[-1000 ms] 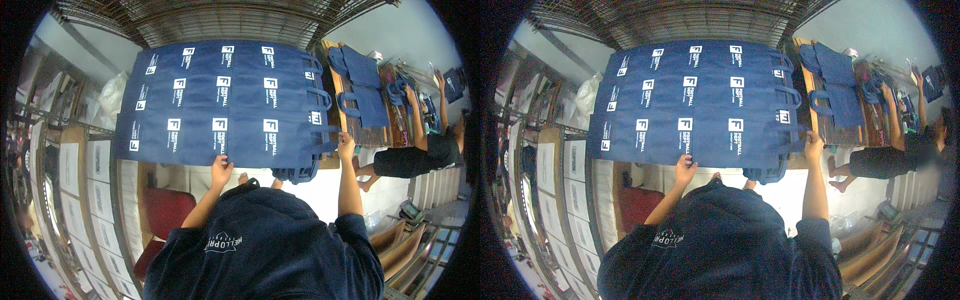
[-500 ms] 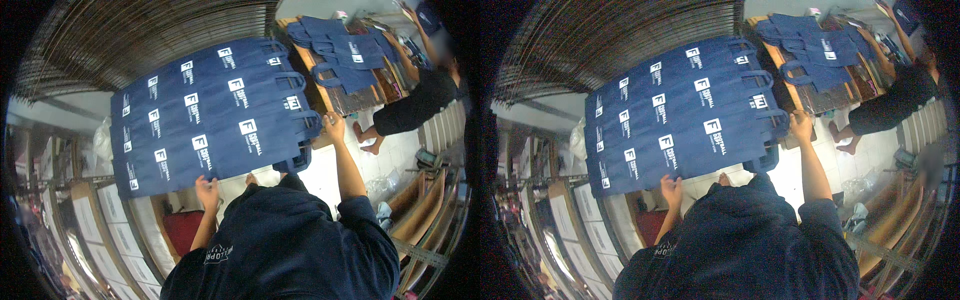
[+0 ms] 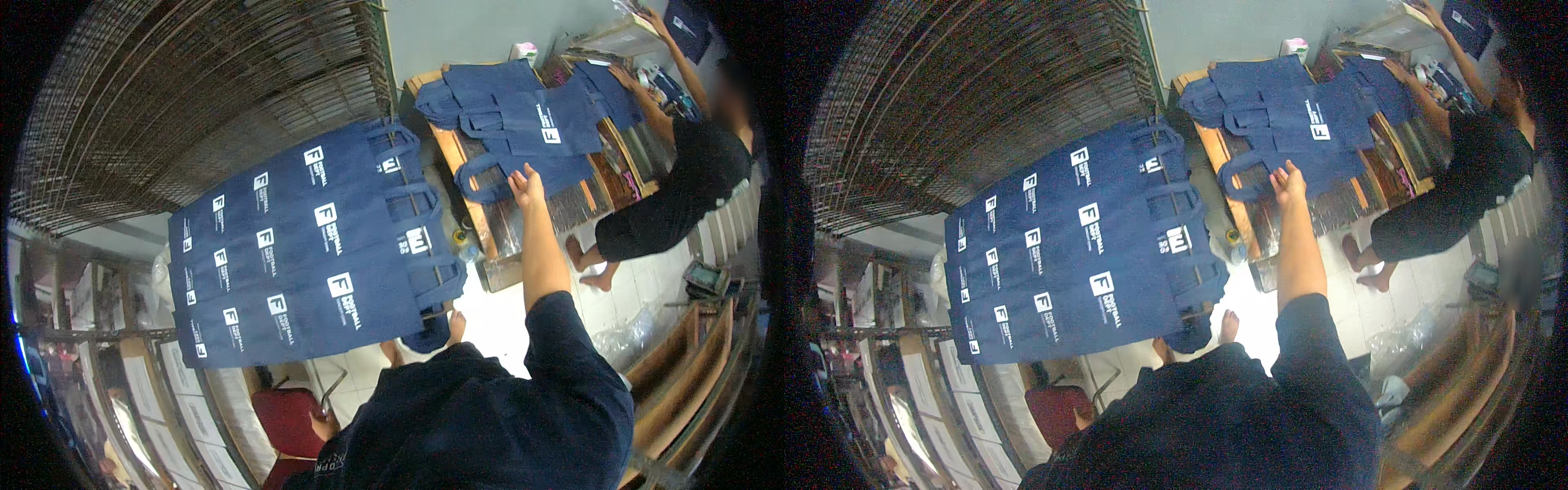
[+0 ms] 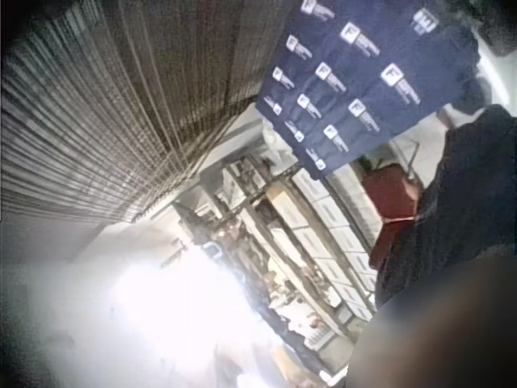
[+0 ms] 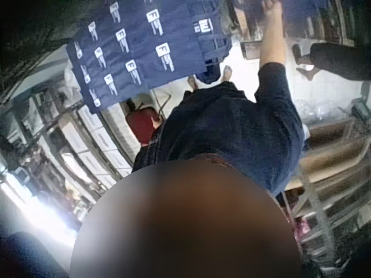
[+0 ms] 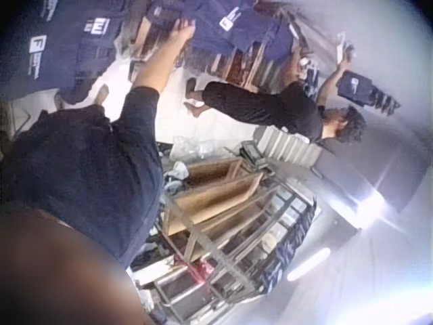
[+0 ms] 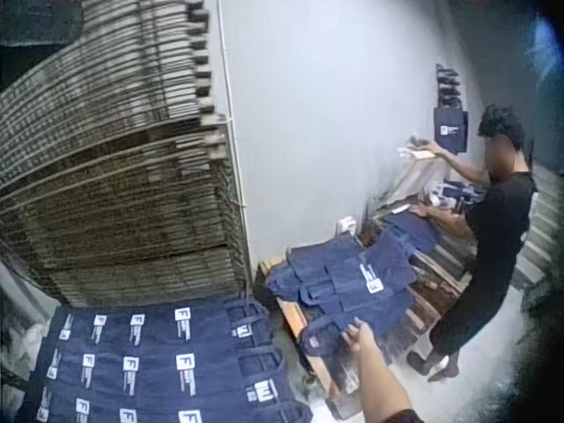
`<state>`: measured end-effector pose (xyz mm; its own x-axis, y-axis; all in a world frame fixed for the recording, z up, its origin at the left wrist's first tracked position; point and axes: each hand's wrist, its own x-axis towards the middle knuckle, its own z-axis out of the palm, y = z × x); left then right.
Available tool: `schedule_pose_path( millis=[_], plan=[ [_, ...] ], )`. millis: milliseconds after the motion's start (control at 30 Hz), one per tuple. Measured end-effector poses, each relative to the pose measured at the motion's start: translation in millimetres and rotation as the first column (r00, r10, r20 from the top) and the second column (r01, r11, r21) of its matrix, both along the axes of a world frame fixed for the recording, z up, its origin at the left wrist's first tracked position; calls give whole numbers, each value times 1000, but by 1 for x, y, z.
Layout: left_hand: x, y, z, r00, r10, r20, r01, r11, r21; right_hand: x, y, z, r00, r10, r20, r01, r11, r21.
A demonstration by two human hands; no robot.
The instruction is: The person repeatedly picks up blue tote bags from a table and stacks them into a neat pile. The person aligns the bags and places them one by one to build a growing stack.
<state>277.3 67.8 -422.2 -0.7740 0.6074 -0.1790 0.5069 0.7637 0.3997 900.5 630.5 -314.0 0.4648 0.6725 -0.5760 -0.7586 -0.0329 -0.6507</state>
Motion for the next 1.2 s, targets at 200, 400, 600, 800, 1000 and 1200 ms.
schedule_pose_path(
  millis=[200,400,600,800,1000,1200],
  plan=[
    [54,-86,57,996,-67,-59,52,972,-228,34,115,-30,964,-215,-154,192,969,-156],
    [108,-117,94,987,150,-57,-160,936,-312,62,153,-30,990,56,126,42,749,-662],
    [162,-138,93,954,294,-50,-297,922,-248,39,168,25,885,-430,-180,254,769,-586],
    [155,-64,90,990,145,3,-139,949,284,78,151,22,909,-414,56,417,900,-123],
    [276,258,192,738,-306,601,125,938,323,64,22,146,948,-130,290,17,933,360],
    [369,364,212,-710,-84,699,76,978,195,20,-113,253,820,275,503,-481,807,343]
  ],
)
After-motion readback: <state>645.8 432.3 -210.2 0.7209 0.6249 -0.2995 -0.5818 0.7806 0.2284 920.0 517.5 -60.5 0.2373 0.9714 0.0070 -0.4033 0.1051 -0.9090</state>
